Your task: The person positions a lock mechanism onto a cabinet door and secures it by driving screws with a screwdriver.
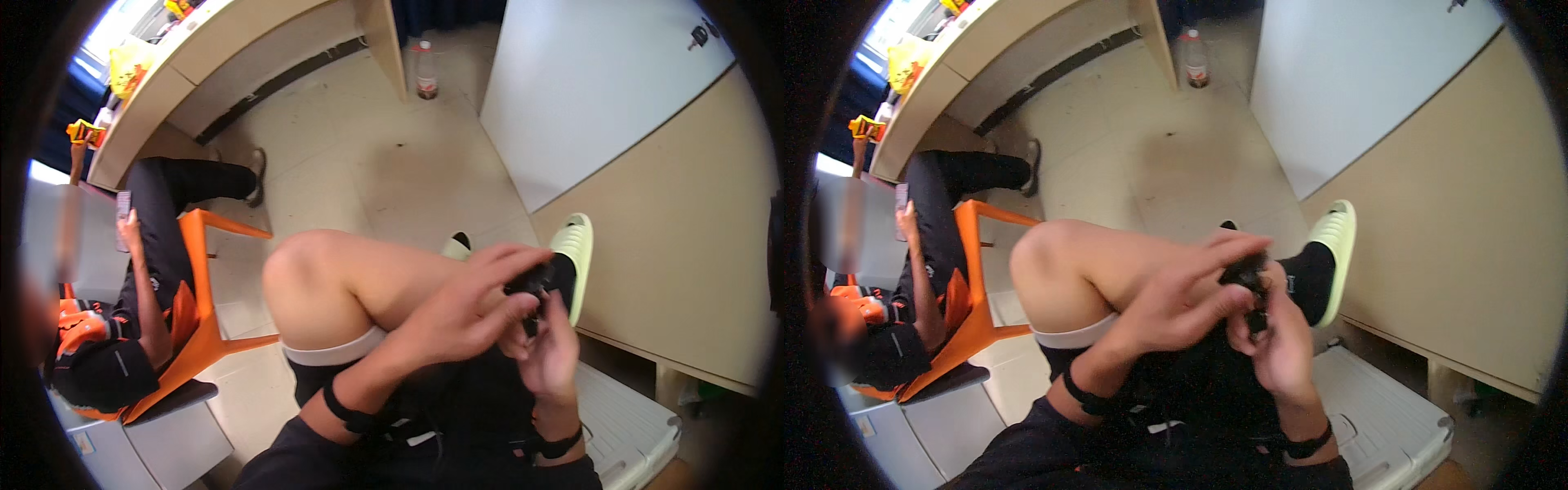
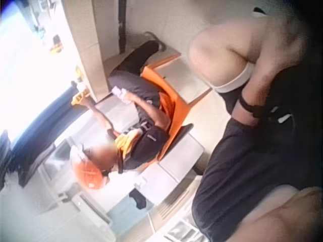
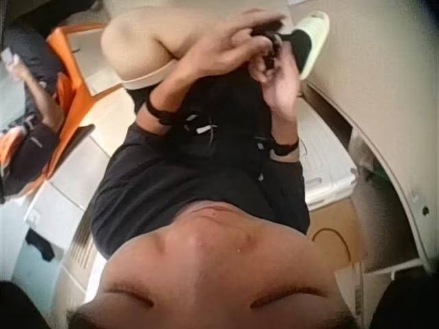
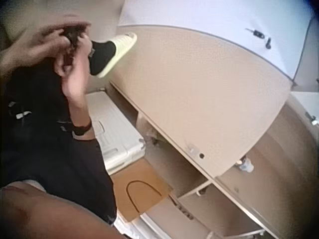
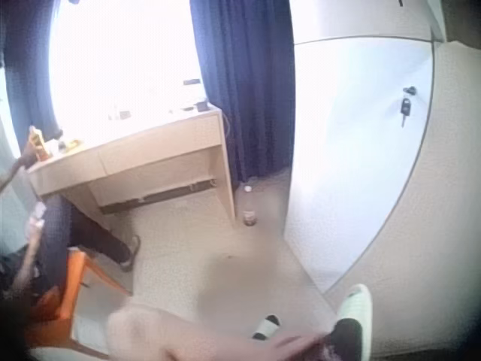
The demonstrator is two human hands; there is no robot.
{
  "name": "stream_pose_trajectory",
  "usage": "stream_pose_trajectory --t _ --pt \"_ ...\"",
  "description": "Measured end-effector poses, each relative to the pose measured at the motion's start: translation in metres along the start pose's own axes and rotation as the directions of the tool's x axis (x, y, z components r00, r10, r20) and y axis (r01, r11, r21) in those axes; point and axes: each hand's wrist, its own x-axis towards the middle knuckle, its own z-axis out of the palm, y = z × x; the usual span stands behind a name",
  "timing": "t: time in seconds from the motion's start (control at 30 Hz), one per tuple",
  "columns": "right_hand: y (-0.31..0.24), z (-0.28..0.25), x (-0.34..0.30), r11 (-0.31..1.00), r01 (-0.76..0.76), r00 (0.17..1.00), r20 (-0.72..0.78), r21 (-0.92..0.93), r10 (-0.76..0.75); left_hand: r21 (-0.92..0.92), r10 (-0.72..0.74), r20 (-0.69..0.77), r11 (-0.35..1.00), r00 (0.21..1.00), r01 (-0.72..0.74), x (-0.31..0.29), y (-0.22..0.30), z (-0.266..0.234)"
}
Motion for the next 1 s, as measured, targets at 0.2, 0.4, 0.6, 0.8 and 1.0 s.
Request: stream_pose_trajectory --t 0.2,0.4,0.6,0.8,1.0 --pt "0.005 -0.017 0.013 0.563 0.514 0.797 0.119 -0.647 -0.592 -0.01 -0.141 0.041 0.99 0.989 0.141 0.008 0.0 0.001" --pt "-0.002 -0.017 0.009 0.371 0.597 0.698 0.234 -0.711 -0.677 -0.229 -0.184 -0.025 0.958 0.983 0.173 0.003 0.002 0.011" --pt "-0.01 -0.016 0.0 0.749 0.441 0.879 0.07 -0.494 -0.472 -0.297 -0.154 -0.001 0.943 0.988 0.147 0.004 0.0 0.012" --pt "-0.008 -0.032 -0.001 0.836 -0.322 0.926 0.331 0.443 0.181 -0.119 0.11 0.161 0.989 0.981 -0.091 0.014 0.0 0.005" --pt "-0.02 -0.015 -0.002 0.997 0.047 0.998 -0.027 -0.066 -0.049 -0.152 -0.019 0.045 0.988 0.999 0.026 0.013 0.001 0.017"
